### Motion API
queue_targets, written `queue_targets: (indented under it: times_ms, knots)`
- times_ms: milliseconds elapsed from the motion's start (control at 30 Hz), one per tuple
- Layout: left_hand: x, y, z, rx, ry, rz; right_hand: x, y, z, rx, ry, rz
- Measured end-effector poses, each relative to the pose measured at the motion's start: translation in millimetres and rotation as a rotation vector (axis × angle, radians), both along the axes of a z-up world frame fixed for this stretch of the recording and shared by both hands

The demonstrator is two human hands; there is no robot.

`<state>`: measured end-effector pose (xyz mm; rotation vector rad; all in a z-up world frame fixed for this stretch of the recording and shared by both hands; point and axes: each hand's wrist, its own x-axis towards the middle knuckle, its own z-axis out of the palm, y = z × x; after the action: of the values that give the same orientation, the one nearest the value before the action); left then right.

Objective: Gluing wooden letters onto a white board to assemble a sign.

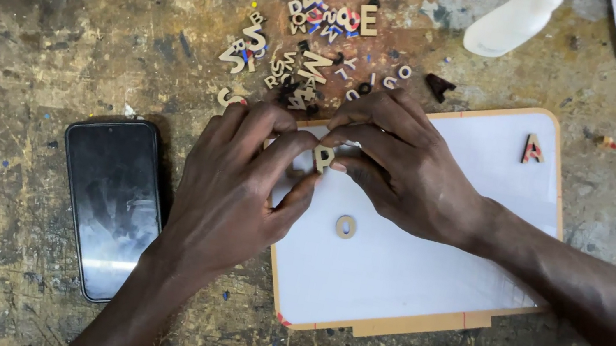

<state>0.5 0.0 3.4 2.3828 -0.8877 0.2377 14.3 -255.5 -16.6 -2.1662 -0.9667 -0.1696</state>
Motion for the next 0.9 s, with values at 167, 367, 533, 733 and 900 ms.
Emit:
queue_targets:
  times_ms: [167, 367, 533, 733, 900]
  knots:
    - [-1, -2, 1, -0.014, -0.019, -0.007, 0, -1, 0, 0.041, -0.006, 0.009]
    - [-4, -2, -3, -0.085, -0.047, -0.010, 1, -31, 40, 0.046, -0.089, -0.004]
    - [-6, -5, -2, -0.064, -0.054, 0.000, -8, -82, 65, 0.281, -0.241, -0.317]
    - [-7, -30, 16, -0.112, 0.001, -0.014, 24, -129, 8, 0.310, 0.029, -0.497]
    - [-2, -61, 21, -0.073, -0.091, -0.105, 44, -120, -4, 0.178, 0.092, -0.366]
